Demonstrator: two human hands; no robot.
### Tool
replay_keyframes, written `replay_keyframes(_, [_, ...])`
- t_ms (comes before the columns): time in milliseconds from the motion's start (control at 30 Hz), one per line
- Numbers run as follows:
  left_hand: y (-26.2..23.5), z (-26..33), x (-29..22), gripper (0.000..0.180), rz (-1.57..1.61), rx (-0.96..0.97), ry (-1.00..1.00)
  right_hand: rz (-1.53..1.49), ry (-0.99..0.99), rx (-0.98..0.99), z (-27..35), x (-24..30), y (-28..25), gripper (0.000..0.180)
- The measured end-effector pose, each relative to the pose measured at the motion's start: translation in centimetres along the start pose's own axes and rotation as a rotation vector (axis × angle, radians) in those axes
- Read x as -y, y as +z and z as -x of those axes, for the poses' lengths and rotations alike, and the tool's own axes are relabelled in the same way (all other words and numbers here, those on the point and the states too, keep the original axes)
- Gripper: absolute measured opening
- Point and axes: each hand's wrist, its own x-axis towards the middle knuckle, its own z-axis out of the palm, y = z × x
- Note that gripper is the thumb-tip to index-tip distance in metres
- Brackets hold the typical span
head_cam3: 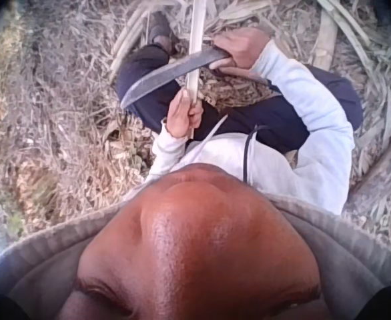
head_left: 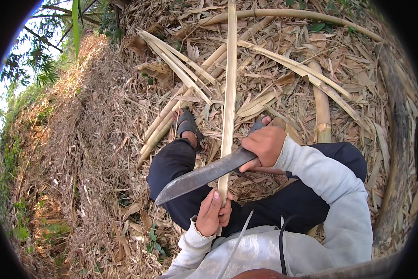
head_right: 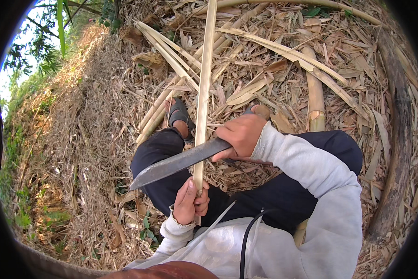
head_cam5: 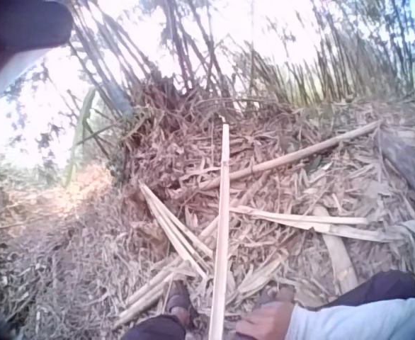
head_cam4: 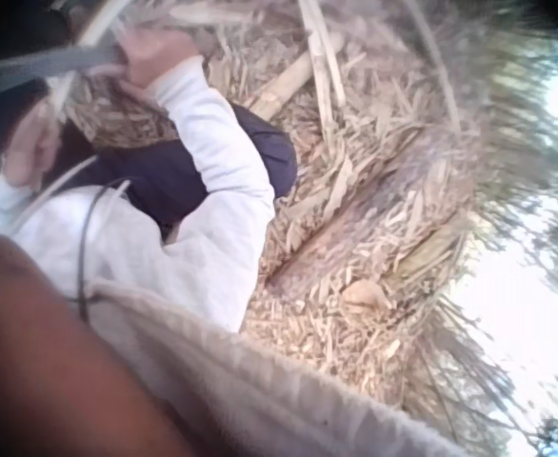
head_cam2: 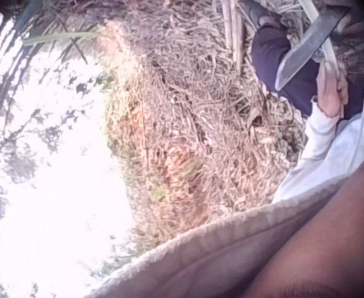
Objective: The person strips layers from a length of bamboo using a knife, pulling the strips away by hand and periodically turning the bamboo over.
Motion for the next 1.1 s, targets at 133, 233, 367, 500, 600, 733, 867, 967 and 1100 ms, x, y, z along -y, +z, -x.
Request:
replay_keyframes(133, [0.6, -0.4, -0.5, 0.035, -0.013, -0.015, -0.031, 0.066, -0.007, -0.049, 0.0, -3.0, -0.1, 0.055])
replay_keyframes(233, [0.7, 0.1, -1.0, 0.031, -0.013, -0.044, -0.015, 0.147, 0.064, -0.058, 0.5, -4.7, -0.2, 0.054])
replay_keyframes(367, [0.5, 0.3, -1.0, 0.028, 0.014, -0.057, -0.04, 0.168, 0.026, -0.089, 0.4, -5.9, -0.4, 0.05])
replay_keyframes(500, [-0.4, 1.7, -0.6, 0.027, 0.057, -0.081, -0.068, 0.233, 0.308, 0.043, 1.4, -9.7, -0.9, 0.046])
replay_keyframes(600, [-0.2, 1.3, 0.1, 0.026, 0.082, -0.147, -0.048, 0.115, 0.383, 0.016, 0.7, -5.5, 1.8, 0.044])
replay_keyframes(733, [-0.5, 1.3, 0.5, 0.027, 0.082, -0.036, -0.069, 0.023, 0.072, -0.034, -0.4, -2.4, 1.4, 0.045])
replay_keyframes(867, [-0.8, 2.8, 0.7, 0.026, 0.069, -0.006, -0.149, 0.175, 0.559, -0.085, 1.4, -10.3, -0.1, 0.047])
replay_keyframes(967, [-1.7, 3.7, 1.9, 0.026, 0.097, 0.052, -0.228, 0.146, 0.653, -0.076, 1.1, -10.7, -0.4, 0.047])
replay_keyframes(1100, [-1.4, 2.3, 1.7, 0.027, 0.077, -0.045, -0.131, -0.025, 0.346, 0.049, -0.7, -2.8, 0.8, 0.047])
